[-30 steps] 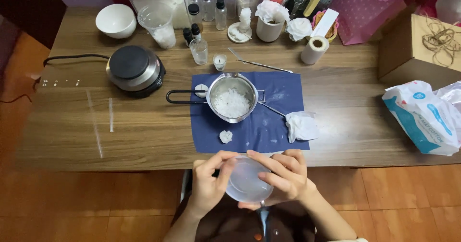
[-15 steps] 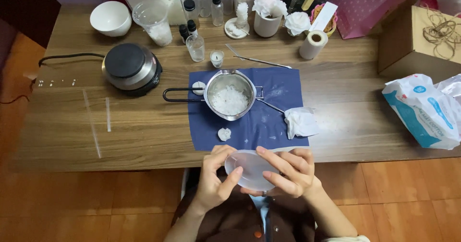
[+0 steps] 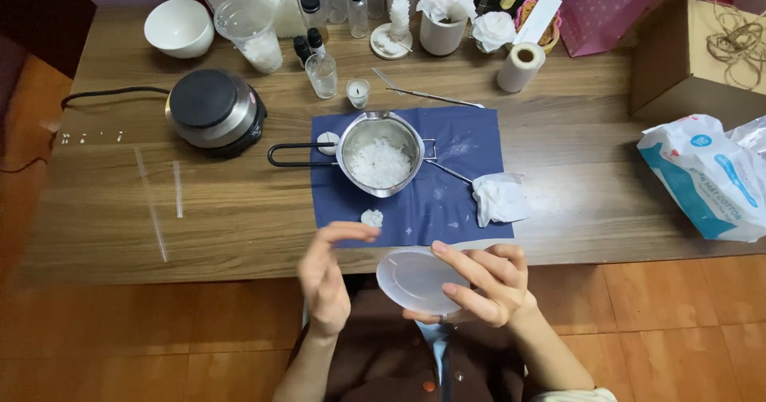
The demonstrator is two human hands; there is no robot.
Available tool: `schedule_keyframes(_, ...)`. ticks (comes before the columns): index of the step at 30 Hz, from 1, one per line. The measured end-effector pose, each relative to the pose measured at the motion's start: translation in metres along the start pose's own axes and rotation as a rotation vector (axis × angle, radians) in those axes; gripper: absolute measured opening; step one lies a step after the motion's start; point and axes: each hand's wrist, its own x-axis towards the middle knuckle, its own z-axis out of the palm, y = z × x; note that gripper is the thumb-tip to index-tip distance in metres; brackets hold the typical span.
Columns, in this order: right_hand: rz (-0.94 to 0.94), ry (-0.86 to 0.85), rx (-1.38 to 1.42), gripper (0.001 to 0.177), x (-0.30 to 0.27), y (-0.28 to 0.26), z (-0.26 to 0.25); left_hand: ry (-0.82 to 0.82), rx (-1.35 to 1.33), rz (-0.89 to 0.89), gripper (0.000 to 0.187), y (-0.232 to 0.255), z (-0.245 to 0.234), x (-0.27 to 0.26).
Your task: Cleaning a plastic container lid with a cloth and meticulously removing debris from small decorative wax flowers using a fine tool.
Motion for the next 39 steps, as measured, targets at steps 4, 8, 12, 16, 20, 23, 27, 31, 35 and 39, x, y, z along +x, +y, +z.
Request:
schedule_keyframes(4, 0.033, 0.009, 0.010, 0.071, -0.002, 0.000, 0.000, 0.501, -0.244, 0.163, 0.010, -0.018, -0.007, -0.008)
schedule_keyframes(8, 0.120, 0.044, 0.079, 0.072, 0.001, -0.002, 0.003, 0.286, -0.108, 0.268, 0.046, -0.003, -0.016, -0.007)
schedule_keyframes(12, 0.110, 0.018, 0.082, 0.074, 0.002, -0.004, 0.002, 0.058, 0.202, 0.065, 0.030, 0.016, -0.006, 0.002)
schedule_keyframes(16, -0.009, 0.007, -0.014, 0.068, -0.001, -0.002, 0.005, -0.167, 0.399, 0.018, 0.020, 0.018, 0.003, 0.007)
schedule_keyframes(20, -0.030, -0.022, -0.057, 0.067, 0.000, -0.001, 0.004, -0.208, 0.288, -0.083, 0.018, 0.011, 0.004, 0.004)
schedule_keyframes(23, -0.033, -0.028, -0.045, 0.058, -0.002, -0.001, 0.004, -0.198, 0.305, -0.063, 0.018, 0.010, 0.005, 0.005)
schedule_keyframes(27, -0.049, -0.005, -0.062, 0.058, 0.000, 0.001, 0.005, -0.193, 0.313, -0.050, 0.018, 0.009, 0.004, 0.006)
schedule_keyframes(31, -0.009, 0.010, -0.050, 0.062, -0.002, 0.006, 0.000, -0.124, 0.191, -0.017, 0.034, 0.010, -0.002, 0.007)
schedule_keyframes(35, 0.071, -0.035, -0.071, 0.076, -0.009, 0.009, -0.008, 0.463, -0.139, 0.210, 0.009, -0.019, -0.012, -0.004)
schedule_keyframes(39, 0.123, -0.056, -0.098, 0.077, -0.030, 0.027, -0.004, 0.426, -0.102, 0.303, 0.021, -0.029, -0.037, -0.007)
